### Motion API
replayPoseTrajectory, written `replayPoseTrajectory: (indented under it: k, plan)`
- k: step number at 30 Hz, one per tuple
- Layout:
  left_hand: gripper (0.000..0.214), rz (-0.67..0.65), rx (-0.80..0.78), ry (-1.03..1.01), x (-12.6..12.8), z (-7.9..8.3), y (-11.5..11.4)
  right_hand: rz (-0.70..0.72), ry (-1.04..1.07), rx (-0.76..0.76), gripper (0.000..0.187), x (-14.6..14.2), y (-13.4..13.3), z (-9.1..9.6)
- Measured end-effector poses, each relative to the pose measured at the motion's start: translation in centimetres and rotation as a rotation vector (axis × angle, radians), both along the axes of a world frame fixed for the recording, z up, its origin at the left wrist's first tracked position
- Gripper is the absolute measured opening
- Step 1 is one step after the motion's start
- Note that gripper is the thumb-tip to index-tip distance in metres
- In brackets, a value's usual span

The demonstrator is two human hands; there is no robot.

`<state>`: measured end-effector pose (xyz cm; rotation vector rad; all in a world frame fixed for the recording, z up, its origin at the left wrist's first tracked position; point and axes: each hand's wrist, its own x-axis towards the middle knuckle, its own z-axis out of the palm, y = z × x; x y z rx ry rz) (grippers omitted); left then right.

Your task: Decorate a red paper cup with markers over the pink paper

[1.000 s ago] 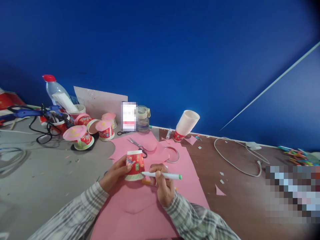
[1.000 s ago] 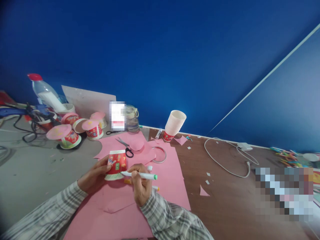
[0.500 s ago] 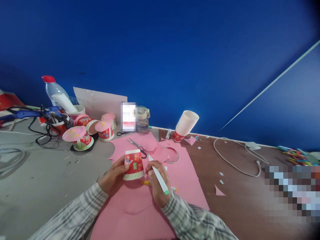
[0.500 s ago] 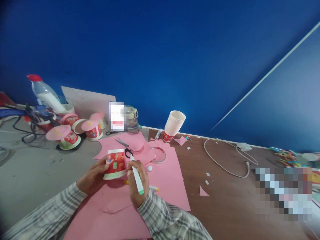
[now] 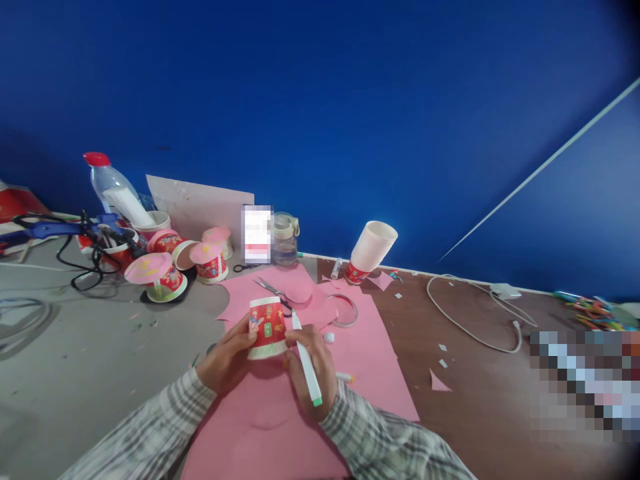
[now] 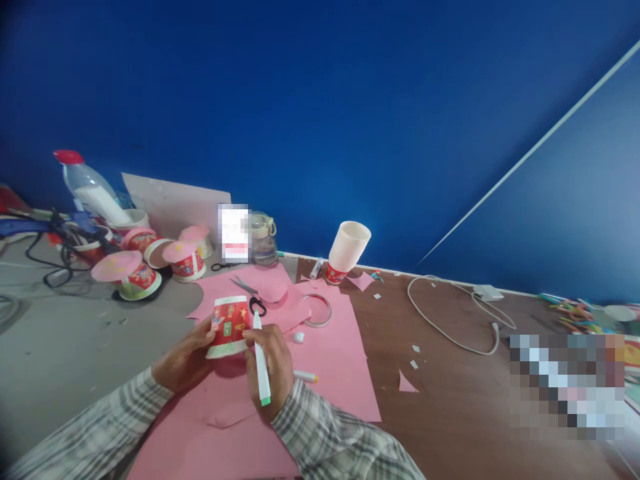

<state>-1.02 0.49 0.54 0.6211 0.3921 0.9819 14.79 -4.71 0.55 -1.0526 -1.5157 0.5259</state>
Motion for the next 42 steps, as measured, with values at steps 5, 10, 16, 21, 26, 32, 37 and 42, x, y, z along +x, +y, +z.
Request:
replayPoseTrajectory:
  k: [5,10,16,21,26,32,37,42]
  plan:
    - [0.045,0.055,0.075,0.182,0.0,-0.1,0.2,0.028,-0.045,0.027,0.031,-0.1,-0.1,-0.2]
    - [0.04,0.085,0.03,0.221,-0.1,0.0,0.3,0.034,0.088,0.047,0.025,0.1,-0.7,0.7]
    - [0.041,0.07,0.024,0.167,0.1,0.8,0.1,0.117,0.11,0.076,0.034,0.8,-0.9,1.9]
    - [0.042,0.088,0.022,0.184,0.0,0.5,0.2,0.099,0.213,-0.069,0.03,0.5,-0.7,1.2]
    - [0.043,0.123,0.032,0.211,-0.1,0.3,0.2,0.072,0.225,-0.117,0.022,0.4,-0.6,0.6]
    - [0.041,0.125,0.029,0.213,-0.1,0.4,0.2,0.077,0.203,-0.112,0.02,0.4,-0.6,0.8]
    - [0.039,0.102,0.018,0.178,-0.1,0.3,0.3,0.101,0.156,-0.068,0.023,0.6,-0.7,0.9]
    - [0.041,0.102,0.016,0.19,-0.1,0.2,0.2,0.11,0.302,-0.133,0.03,0.6,-0.7,0.6]
